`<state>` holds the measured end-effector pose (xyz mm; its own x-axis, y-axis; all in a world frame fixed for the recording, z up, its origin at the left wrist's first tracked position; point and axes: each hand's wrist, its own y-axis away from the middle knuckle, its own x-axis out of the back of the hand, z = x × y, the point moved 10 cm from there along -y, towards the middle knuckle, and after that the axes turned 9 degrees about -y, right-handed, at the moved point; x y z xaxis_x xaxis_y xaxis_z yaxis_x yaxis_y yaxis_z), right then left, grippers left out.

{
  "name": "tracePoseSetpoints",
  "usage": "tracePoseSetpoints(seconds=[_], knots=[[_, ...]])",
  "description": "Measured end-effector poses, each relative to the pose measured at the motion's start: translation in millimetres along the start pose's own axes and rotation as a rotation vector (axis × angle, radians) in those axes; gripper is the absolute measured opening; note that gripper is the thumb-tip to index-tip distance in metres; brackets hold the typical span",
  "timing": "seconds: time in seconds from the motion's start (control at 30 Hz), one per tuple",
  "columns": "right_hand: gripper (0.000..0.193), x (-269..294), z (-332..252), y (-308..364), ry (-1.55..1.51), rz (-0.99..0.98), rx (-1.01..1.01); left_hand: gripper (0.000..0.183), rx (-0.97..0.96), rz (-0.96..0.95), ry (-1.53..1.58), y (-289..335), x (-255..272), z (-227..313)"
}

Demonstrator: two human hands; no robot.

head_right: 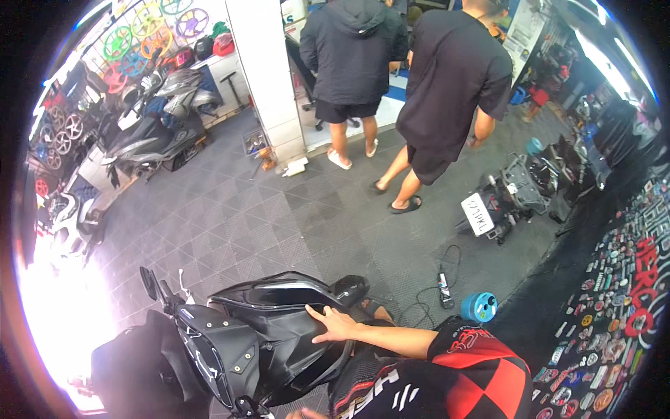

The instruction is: The person takes a plastic fairing piece from a shelf and positions it onto the front of a motorcycle, aligning it by hand and pressing it into place.

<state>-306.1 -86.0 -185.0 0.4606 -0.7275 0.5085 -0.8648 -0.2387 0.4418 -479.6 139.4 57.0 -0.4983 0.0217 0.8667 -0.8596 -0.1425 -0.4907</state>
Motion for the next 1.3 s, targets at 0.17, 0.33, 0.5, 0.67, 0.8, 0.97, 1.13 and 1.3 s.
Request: tracePoseSetpoints(seconds=[0.17, 0.33, 0.5, 0.67, 0.8, 0.97, 1.13, 1.3], knots=[[0.118, 2, 8, 11, -0.025, 0.006, -0.051, 0.059, 0.297, 0.304, -0.221, 16, 6, -108], [0.122, -20, -30, -18, 0.02, 0.012, 0.119, 0.066, 0.327, -0.039, -0.348, 65, -48, -228], [0.121, -10, 10, -4, 0.001, 0.109, 0.042, 0.071, 0.254, -0.246, -0.229, 16, -68, -249], [0.121, -17, 2, 1, -0.032, 0.049, -0.043, 0.065, 0.302, -0.265, -0.162, 12, -75, -277], [0.115, 0, -3, 11, -0.052, 0.112, 0.011, 0.054, 0.373, 0.118, -0.323, 57, -41, -224], [0.111, -9, 15, -7, -0.12, 0.04, 0.083, 0.039, 0.219, -0.207, 0.024, 69, -96, -93], [0.111, -16, 22, -16, -0.115, -0.025, 0.075, 0.078, 0.424, -0.487, -0.068, 6, -183, -83], [0.11, -19, 21, -16, -0.127, -0.012, 0.118, 0.085, 0.379, -0.37, -0.114, -33, -199, -85]])
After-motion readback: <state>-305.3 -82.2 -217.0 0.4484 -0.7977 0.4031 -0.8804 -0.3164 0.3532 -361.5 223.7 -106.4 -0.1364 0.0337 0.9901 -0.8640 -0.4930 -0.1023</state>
